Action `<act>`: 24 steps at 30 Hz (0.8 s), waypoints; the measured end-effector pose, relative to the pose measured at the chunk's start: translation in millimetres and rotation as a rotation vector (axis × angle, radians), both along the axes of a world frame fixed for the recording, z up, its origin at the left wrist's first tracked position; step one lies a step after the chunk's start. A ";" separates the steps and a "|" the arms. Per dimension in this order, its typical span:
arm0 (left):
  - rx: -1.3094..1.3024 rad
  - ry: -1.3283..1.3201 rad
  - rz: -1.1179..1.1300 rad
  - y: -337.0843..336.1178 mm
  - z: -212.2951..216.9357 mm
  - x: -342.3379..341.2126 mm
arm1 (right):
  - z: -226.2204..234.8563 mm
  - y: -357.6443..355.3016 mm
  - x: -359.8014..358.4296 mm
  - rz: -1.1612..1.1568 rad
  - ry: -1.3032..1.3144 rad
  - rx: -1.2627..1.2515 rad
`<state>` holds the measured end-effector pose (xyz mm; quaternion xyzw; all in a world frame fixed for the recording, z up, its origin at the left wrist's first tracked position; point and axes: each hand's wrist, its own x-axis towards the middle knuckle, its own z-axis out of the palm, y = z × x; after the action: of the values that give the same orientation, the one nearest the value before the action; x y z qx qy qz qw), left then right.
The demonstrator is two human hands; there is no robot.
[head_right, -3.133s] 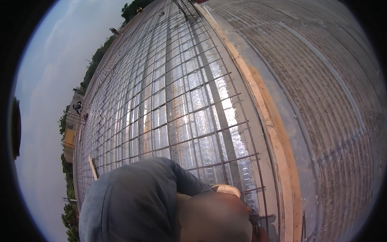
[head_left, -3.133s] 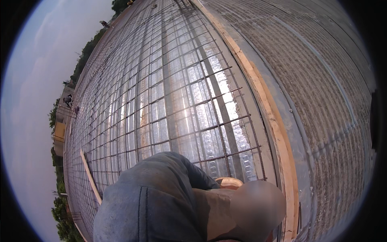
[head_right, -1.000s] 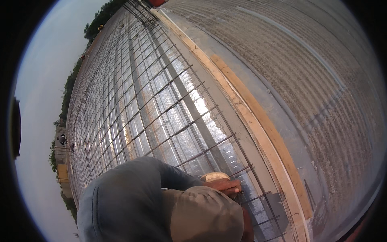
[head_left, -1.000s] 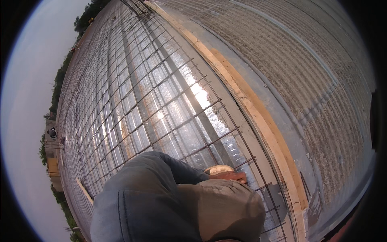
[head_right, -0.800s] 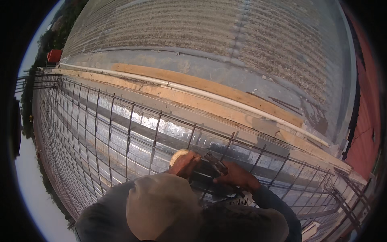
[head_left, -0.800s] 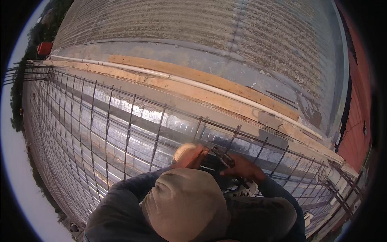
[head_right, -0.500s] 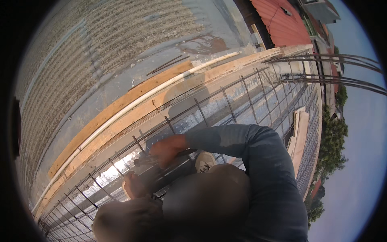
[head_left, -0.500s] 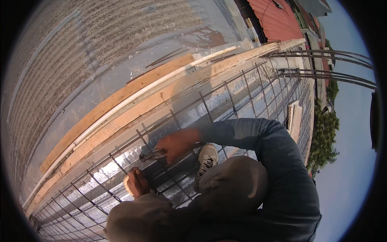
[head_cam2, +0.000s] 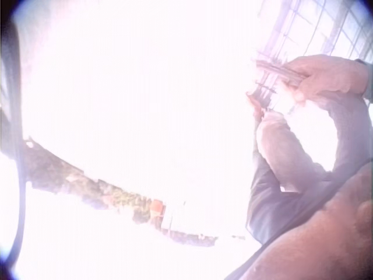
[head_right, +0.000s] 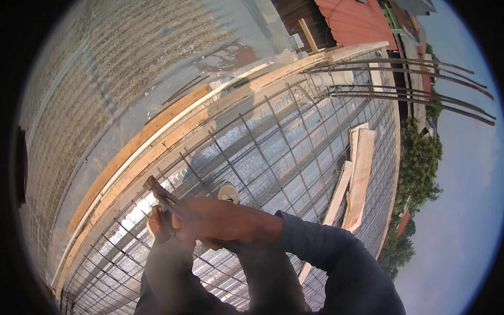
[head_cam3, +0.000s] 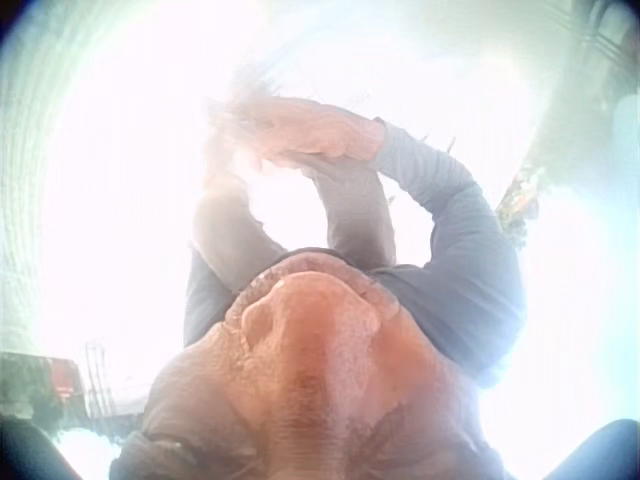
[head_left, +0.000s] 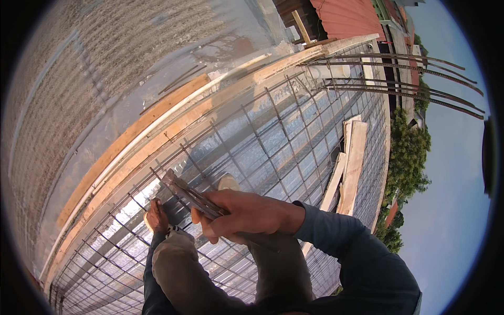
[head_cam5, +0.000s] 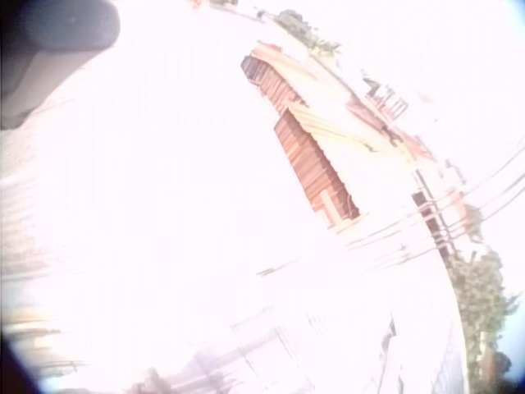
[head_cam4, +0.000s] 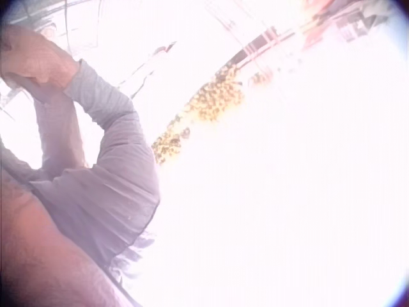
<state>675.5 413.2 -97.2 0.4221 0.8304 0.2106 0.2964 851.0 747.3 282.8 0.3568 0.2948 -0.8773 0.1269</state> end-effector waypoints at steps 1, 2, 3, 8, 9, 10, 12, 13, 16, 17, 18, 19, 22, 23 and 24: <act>-0.080 -0.175 0.015 2.8 5.7 -6.8 | 15.6 -27.7 2.2 -0.208 -0.028 -0.129; -0.162 -0.348 0.032 6.0 11.5 -23.7 | 32.0 -55.8 3.8 -0.416 -0.040 -0.256; -0.244 -0.519 0.041 5.5 12.4 -40.0 | 39.3 -83.4 8.1 -0.603 -0.011 -0.381; -0.126 -0.882 0.202 50.4 96.1 -56.3 | 6.2 -176.5 22.0 -0.873 -0.070 -0.555; -0.180 -0.890 0.273 70.2 128.9 -55.0 | -5.5 -182.0 23.0 -0.848 -0.083 -0.450; -0.099 -0.937 0.295 73.3 151.8 -57.7 | -11.9 -184.6 21.3 -0.817 -0.090 -0.346; -0.035 -1.006 0.426 59.7 193.5 -57.7 | -11.3 -196.6 16.1 -0.788 -0.190 -0.274; -0.036 -1.025 0.476 67.6 225.5 -52.3 | -3.9 -204.4 17.0 -0.800 -0.225 -0.222; 0.177 -0.878 0.258 74.2 314.4 -36.8 | 22.3 -231.5 29.9 -0.661 -0.224 -0.217; 0.211 -0.734 0.143 75.6 338.6 -27.2 | 45.6 -233.8 26.8 -0.675 -0.238 -0.198; 0.246 -0.565 0.046 77.9 370.1 -20.2 | 69.7 -238.0 23.0 -0.683 -0.246 -0.189; 0.295 -0.473 -0.001 78.7 401.1 -12.9 | 93.6 -242.4 20.2 -0.692 -0.261 -0.179; 0.231 -0.971 0.376 93.6 517.4 15.7 | 172.6 -257.8 12.8 -0.756 -0.145 -0.181; 0.137 -1.393 0.742 102.3 555.7 19.0 | 198.6 -256.2 10.5 -0.774 -0.085 -0.160; 0.097 -1.491 0.690 89.3 555.5 12.1 | 223.9 -256.2 12.2 -0.739 -0.105 -0.150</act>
<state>687.7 502.5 458.2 -0.0952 0.4887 0.5507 0.6700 863.2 491.1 506.7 0.4733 0.0744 -0.8635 -0.1576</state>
